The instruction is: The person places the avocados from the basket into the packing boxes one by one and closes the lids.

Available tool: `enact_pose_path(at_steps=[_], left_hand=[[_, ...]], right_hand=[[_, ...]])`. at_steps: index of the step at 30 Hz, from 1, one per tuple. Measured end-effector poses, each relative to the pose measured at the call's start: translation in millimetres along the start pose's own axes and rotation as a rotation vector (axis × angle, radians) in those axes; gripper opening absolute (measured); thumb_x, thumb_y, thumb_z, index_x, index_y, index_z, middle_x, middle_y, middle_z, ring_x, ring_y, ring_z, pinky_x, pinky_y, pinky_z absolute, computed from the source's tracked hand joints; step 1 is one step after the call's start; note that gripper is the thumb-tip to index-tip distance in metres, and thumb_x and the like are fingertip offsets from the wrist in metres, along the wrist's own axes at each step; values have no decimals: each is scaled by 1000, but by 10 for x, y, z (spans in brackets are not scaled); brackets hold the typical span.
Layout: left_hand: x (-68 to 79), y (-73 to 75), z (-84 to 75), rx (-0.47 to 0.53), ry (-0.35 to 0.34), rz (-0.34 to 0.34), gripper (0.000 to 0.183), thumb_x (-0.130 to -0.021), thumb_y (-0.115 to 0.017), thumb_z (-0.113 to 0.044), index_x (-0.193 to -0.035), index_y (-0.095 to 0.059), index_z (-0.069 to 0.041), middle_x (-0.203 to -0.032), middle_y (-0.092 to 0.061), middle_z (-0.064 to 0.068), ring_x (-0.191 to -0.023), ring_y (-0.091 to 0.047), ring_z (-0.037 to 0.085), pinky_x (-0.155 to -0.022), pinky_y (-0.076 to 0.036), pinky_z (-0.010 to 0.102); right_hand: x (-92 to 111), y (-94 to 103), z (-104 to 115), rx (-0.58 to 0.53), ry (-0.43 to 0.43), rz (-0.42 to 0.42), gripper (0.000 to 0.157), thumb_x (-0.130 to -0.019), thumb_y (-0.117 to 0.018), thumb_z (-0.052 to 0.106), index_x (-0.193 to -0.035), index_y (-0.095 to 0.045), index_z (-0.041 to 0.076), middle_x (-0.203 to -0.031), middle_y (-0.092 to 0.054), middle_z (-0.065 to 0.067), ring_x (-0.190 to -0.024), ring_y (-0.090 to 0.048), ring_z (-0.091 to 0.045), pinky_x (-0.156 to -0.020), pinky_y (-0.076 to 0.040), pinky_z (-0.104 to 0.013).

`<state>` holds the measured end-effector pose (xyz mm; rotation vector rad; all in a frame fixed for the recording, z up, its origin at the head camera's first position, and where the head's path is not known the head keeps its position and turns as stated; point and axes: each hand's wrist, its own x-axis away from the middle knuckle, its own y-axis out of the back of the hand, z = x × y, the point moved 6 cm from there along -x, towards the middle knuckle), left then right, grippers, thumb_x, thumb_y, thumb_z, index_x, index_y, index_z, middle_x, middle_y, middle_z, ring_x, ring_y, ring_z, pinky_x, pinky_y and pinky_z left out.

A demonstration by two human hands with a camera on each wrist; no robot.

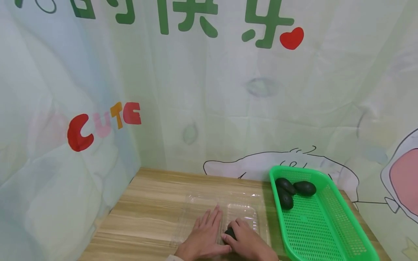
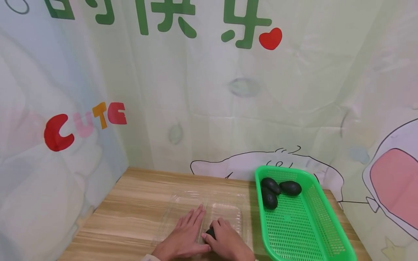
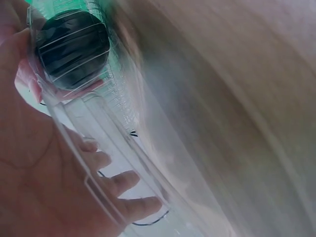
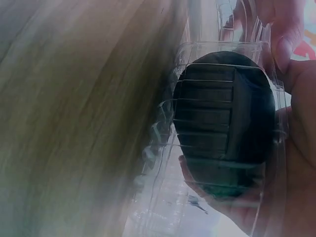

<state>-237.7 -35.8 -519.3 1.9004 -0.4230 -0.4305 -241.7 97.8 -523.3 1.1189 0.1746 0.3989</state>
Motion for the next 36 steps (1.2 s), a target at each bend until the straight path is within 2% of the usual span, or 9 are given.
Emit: enact_pose_path(at_steps=[8,17,21,26,31,36], left_hand=[[-13,1,-11,3,0,1,113,-73,-44,-84,-153,-20,-7,-161,-15,11,-141,-28,38,-104,-31,63],[5,-4,-42,10,-16,1,114,-73,-42,-86,-153,-21,-7,-160,-16,12,-141,-27,38,-102,-33,63],[5,-1,-42,29,-8,17,114,-73,-44,-85,-153,-19,-8,-161,-14,11,-142,-25,38,-103,-31,64],[-14,-11,-26,44,1,32,114,-72,-47,-85,-154,-16,-11,-162,-11,8,-142,-25,39,-102,-30,66],[-49,-25,-3,61,21,61,117,-71,-48,-86,-154,-14,-11,-162,-12,8,-142,-25,39,-103,-29,66],[-60,-35,6,58,25,62,118,-70,-47,-87,-154,-14,-11,-162,-12,8,-142,-24,39,-105,-28,65]], right_hand=[[-7,7,-31,-83,2,8,44,-92,-43,64,-105,-59,25,-102,-53,9,-91,-50,-10,-75,-48,-37],[18,16,-28,-107,66,-40,37,-96,-42,57,-103,-60,25,-102,-55,11,-91,-52,-6,-77,-48,-35],[45,60,-42,-73,85,-81,38,-97,-44,54,-108,-62,21,-105,-57,10,-96,-55,-10,-81,-49,-38],[120,224,-71,-12,112,-155,47,-97,-44,53,-116,-60,13,-111,-57,3,-104,-57,-19,-85,-50,-42],[229,481,-110,43,62,-190,58,-93,-40,65,-119,-58,17,-116,-57,4,-107,-58,-18,-85,-51,-42],[384,787,-101,96,16,-284,57,-89,-43,69,-117,-59,23,-115,-57,10,-108,-56,-12,-88,-51,-40]])
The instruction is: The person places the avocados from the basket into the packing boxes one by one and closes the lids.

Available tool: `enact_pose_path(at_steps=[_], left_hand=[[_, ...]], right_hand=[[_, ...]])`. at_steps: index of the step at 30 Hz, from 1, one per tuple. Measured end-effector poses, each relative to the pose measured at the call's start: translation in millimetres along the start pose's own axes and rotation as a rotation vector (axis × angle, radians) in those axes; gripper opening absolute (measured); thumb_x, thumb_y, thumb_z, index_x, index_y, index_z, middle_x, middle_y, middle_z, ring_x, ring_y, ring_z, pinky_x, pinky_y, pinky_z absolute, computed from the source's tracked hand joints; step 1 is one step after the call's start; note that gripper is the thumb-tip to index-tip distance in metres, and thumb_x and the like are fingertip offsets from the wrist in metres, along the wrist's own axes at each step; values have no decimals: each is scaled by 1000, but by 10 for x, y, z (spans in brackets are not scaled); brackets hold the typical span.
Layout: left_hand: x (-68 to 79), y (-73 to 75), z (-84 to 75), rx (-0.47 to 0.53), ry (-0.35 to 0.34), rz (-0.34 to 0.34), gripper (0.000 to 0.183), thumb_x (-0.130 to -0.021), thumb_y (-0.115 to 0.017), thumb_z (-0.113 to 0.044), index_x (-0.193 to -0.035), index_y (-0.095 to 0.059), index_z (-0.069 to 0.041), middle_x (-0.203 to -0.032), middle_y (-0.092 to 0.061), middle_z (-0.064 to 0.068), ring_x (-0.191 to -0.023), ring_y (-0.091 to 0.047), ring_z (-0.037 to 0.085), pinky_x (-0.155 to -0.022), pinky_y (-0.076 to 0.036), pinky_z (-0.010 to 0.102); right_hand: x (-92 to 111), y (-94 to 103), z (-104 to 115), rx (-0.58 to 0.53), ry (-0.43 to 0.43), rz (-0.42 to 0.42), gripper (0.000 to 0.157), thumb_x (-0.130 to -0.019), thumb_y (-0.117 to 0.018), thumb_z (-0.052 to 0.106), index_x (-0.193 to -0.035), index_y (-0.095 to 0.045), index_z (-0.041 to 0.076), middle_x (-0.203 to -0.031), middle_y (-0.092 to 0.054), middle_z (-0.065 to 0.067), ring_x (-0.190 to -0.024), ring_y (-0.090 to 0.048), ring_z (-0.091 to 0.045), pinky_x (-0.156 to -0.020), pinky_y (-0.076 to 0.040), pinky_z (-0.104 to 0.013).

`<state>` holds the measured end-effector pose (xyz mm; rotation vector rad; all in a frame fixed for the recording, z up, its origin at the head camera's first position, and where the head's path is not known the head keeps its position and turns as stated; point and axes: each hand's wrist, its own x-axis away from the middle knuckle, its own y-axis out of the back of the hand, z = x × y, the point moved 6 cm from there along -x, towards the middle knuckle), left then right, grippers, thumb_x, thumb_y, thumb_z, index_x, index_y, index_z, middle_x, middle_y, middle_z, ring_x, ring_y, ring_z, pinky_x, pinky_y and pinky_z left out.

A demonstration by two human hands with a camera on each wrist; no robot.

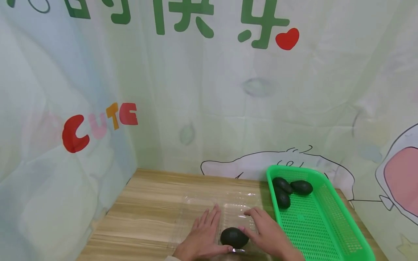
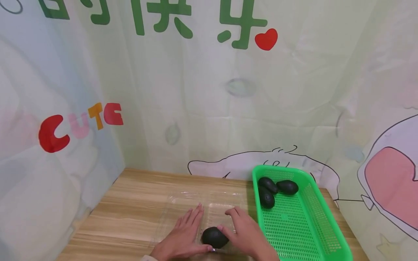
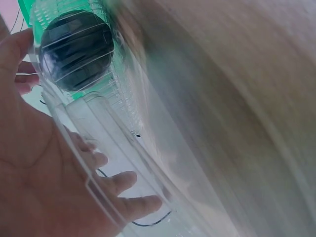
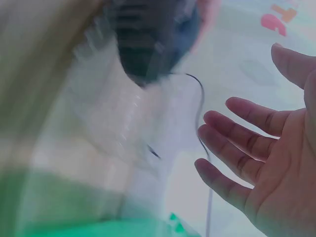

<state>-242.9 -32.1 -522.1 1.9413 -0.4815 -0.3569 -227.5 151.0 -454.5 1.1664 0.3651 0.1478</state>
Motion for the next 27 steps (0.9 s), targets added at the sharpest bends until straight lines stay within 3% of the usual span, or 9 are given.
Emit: enact_pose_path(at_steps=[7,15,20,27], left_hand=[[18,22,-17,2,-4,-1,117,-71,-48,-85,-155,-14,-11,-162,-11,9,-142,-24,40,-106,-27,65],[17,12,-9,-8,-10,-13,117,-71,-49,-84,-155,-12,-12,-162,-9,9,-143,-23,40,-106,-27,65],[19,15,-23,-2,-18,-8,117,-72,-48,-85,-155,-12,-11,-162,-10,9,-143,-22,40,-106,-27,65],[15,30,-24,-4,-11,-11,116,-72,-49,-84,-155,-13,-11,-162,-10,9,-143,-22,40,-107,-27,64]], right_hand=[[24,338,-130,-49,10,-86,48,-90,-55,57,-117,-60,18,-111,-56,10,-110,-54,-13,-91,-48,-40],[-45,671,-375,30,40,-165,46,-90,-63,45,-118,-60,8,-110,-59,0,-106,-57,-19,-87,-49,-42],[-124,852,-567,20,21,-148,46,-92,-62,40,-119,-59,3,-115,-61,-9,-109,-57,-29,-88,-48,-48],[-250,944,-882,48,-29,-35,45,-95,-59,33,-125,-55,-1,-121,-58,-16,-110,-56,-35,-86,-48,-52]])
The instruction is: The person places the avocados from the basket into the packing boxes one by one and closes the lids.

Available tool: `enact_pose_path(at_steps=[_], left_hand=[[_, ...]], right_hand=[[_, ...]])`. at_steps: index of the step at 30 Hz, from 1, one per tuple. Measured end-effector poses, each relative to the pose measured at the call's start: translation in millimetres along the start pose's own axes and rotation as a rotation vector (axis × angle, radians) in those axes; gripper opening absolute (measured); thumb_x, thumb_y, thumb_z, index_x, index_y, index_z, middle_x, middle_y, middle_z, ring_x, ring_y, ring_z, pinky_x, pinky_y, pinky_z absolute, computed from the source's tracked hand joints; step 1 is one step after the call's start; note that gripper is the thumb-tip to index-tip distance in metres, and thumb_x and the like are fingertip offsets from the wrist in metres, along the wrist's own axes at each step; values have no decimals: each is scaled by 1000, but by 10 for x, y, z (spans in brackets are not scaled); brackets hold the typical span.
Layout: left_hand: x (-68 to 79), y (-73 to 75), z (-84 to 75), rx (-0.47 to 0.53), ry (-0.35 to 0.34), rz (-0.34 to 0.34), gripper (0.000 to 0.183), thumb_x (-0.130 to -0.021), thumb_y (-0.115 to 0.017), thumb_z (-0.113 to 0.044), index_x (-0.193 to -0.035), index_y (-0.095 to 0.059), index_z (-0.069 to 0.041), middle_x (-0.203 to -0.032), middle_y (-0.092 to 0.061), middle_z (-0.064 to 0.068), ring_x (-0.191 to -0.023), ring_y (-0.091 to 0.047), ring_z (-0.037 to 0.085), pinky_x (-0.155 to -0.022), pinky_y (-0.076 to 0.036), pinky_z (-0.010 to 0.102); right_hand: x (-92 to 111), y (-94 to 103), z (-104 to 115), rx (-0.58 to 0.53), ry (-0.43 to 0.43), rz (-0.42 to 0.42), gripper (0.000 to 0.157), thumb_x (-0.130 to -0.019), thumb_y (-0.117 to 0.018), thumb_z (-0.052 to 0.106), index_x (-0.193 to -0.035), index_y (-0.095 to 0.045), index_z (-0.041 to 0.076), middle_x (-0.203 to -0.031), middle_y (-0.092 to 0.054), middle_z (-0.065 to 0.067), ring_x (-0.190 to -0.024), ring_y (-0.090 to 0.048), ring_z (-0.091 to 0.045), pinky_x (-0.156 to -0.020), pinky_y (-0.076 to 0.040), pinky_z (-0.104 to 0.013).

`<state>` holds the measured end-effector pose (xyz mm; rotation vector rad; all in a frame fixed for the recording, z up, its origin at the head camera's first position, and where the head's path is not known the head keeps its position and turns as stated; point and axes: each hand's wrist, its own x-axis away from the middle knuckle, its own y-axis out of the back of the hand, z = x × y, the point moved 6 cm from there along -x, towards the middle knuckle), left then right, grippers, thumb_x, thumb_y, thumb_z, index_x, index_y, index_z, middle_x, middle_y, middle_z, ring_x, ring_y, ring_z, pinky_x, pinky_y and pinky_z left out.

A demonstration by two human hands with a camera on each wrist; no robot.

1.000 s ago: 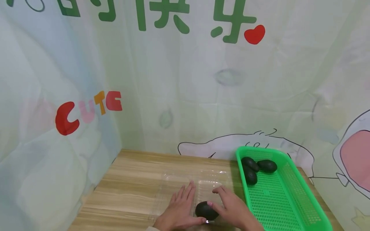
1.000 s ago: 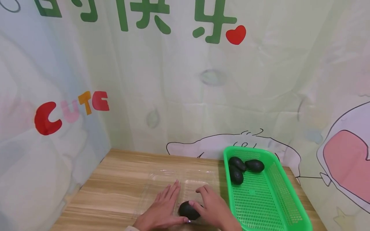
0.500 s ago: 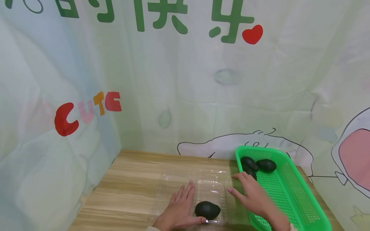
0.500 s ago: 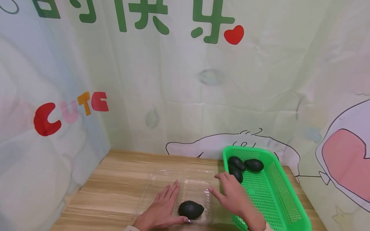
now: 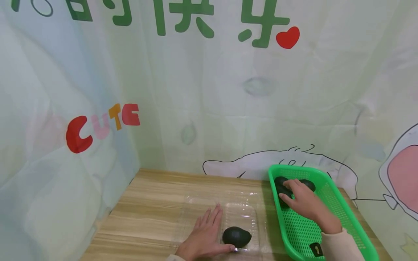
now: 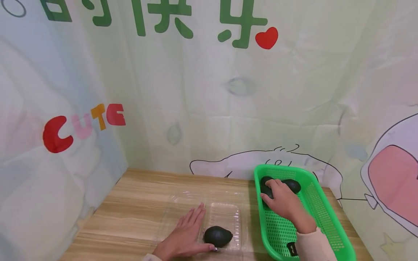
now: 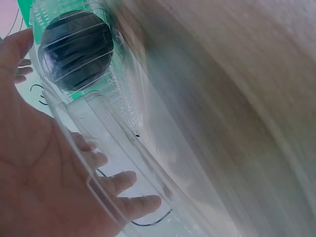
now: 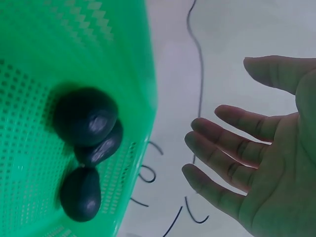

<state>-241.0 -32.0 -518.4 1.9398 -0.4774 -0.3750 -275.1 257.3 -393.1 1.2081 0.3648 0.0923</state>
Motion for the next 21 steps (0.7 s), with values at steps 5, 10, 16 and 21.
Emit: enact_pose_path(at_steps=[5,10,16,21], left_hand=[[-8,4,8,0,3,-1,115,-72,-49,-84,-154,-16,-10,-162,-11,8,-143,-21,39,-105,-27,65],[-17,2,21,-1,6,2,116,-71,-49,-84,-153,-18,-9,-162,-12,8,-143,-21,39,-105,-27,66],[-16,-24,28,0,6,10,117,-71,-48,-85,-154,-15,-11,-162,-11,8,-143,-21,39,-105,-26,66],[-7,-37,32,3,10,13,118,-70,-48,-86,-155,-14,-11,-162,-11,9,-144,-21,39,-107,-26,63]], right_hand=[[-86,-41,-163,20,-1,53,45,-95,-59,30,-126,-54,-2,-123,-56,-18,-108,-57,-35,-84,-49,-51],[-146,-106,-263,36,-17,100,47,-95,-59,33,-126,-53,-2,-122,-55,-19,-107,-57,-36,-83,-49,-52],[-194,-208,-389,51,-41,161,49,-94,-60,31,-127,-51,-3,-125,-53,-22,-110,-55,-39,-84,-48,-53],[-231,-291,-484,76,-45,173,51,-92,-62,31,-128,-51,-3,-125,-52,-26,-111,-53,-44,-83,-47,-55]])
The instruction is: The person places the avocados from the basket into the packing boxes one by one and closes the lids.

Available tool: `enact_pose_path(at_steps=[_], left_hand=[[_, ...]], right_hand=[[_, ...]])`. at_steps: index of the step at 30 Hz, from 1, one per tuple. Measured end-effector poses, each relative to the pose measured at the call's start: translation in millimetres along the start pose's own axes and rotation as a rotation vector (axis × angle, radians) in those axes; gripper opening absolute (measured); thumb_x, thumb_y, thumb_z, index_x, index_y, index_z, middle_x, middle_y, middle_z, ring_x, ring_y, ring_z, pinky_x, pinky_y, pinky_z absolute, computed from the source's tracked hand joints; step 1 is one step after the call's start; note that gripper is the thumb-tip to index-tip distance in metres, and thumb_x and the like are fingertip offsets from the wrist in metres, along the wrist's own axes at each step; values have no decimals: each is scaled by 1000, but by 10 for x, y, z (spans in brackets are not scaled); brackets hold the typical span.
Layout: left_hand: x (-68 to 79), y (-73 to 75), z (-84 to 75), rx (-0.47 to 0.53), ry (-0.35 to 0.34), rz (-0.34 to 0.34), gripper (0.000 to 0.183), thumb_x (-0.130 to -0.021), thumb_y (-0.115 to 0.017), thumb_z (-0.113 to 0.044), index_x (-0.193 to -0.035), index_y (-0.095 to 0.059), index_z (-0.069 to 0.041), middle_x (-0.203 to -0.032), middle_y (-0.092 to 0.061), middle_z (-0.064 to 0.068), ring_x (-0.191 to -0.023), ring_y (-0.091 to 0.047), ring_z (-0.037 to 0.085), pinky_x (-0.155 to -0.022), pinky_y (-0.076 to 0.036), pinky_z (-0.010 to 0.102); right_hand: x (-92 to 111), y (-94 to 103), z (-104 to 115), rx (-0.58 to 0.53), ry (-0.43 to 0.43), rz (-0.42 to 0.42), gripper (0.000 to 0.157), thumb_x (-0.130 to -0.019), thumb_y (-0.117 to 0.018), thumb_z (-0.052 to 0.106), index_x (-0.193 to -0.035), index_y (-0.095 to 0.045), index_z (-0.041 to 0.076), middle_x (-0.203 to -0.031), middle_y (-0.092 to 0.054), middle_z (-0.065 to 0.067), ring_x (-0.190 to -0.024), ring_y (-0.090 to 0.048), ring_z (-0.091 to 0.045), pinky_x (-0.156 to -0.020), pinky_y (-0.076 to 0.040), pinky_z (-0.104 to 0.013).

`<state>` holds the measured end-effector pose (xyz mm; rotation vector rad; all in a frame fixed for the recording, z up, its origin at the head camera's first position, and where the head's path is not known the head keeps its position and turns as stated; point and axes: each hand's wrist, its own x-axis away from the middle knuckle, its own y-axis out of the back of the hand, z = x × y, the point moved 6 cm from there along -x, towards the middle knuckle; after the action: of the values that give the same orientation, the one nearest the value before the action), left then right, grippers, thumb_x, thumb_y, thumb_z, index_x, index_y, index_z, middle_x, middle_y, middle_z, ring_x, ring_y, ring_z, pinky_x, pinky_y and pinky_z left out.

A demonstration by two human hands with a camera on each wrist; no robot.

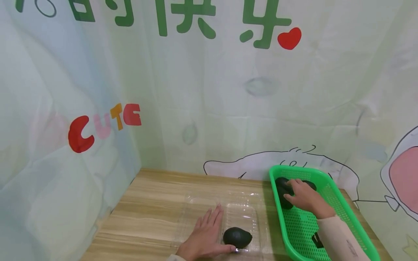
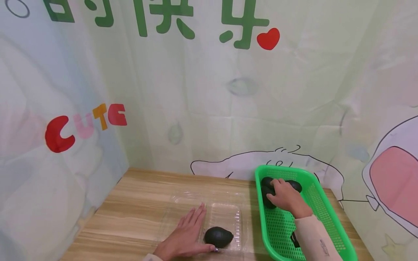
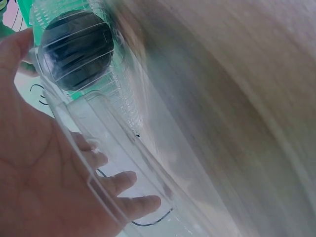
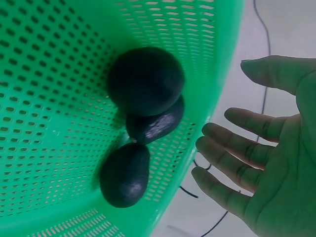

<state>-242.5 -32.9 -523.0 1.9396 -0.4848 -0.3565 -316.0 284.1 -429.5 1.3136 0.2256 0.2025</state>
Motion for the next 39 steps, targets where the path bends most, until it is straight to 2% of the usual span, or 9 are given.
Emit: enact_pose_path(at_steps=[8,14,18,32,39], left_hand=[[9,14,-18,0,-6,-2,117,-71,-50,-84,-155,-12,-12,-162,-12,8,-142,-23,39,-106,-27,65],[21,15,-18,7,4,-8,117,-71,-50,-84,-155,-11,-12,-162,-11,8,-143,-23,40,-106,-26,66],[19,19,-24,-3,1,-10,118,-71,-49,-85,-155,-10,-12,-162,-11,9,-142,-23,40,-105,-26,66],[21,30,-30,-10,1,-3,118,-71,-49,-85,-155,-11,-11,-162,-12,8,-142,-24,39,-105,-27,66],[8,23,-25,-3,8,8,118,-71,-49,-85,-155,-10,-12,-162,-11,8,-142,-24,39,-105,-27,66]], right_hand=[[-98,-142,-104,64,-7,10,60,-88,-67,38,-129,-51,-2,-124,-51,-28,-109,-52,-47,-77,-49,-56],[-191,-283,-174,86,-60,62,68,-85,-69,44,-130,-50,-3,-125,-49,-30,-111,-51,-48,-78,-48,-58],[-223,-389,-250,94,-88,77,69,-84,-69,42,-130,-49,-5,-127,-49,-32,-112,-52,-48,-80,-48,-58],[-316,-557,-343,59,-148,110,69,-88,-66,37,-133,-44,-10,-130,-48,-36,-116,-51,-48,-87,-46,-58],[-325,-641,-362,29,-138,108,66,-86,-69,31,-131,-44,-11,-129,-46,-38,-115,-51,-50,-89,-45,-58]])
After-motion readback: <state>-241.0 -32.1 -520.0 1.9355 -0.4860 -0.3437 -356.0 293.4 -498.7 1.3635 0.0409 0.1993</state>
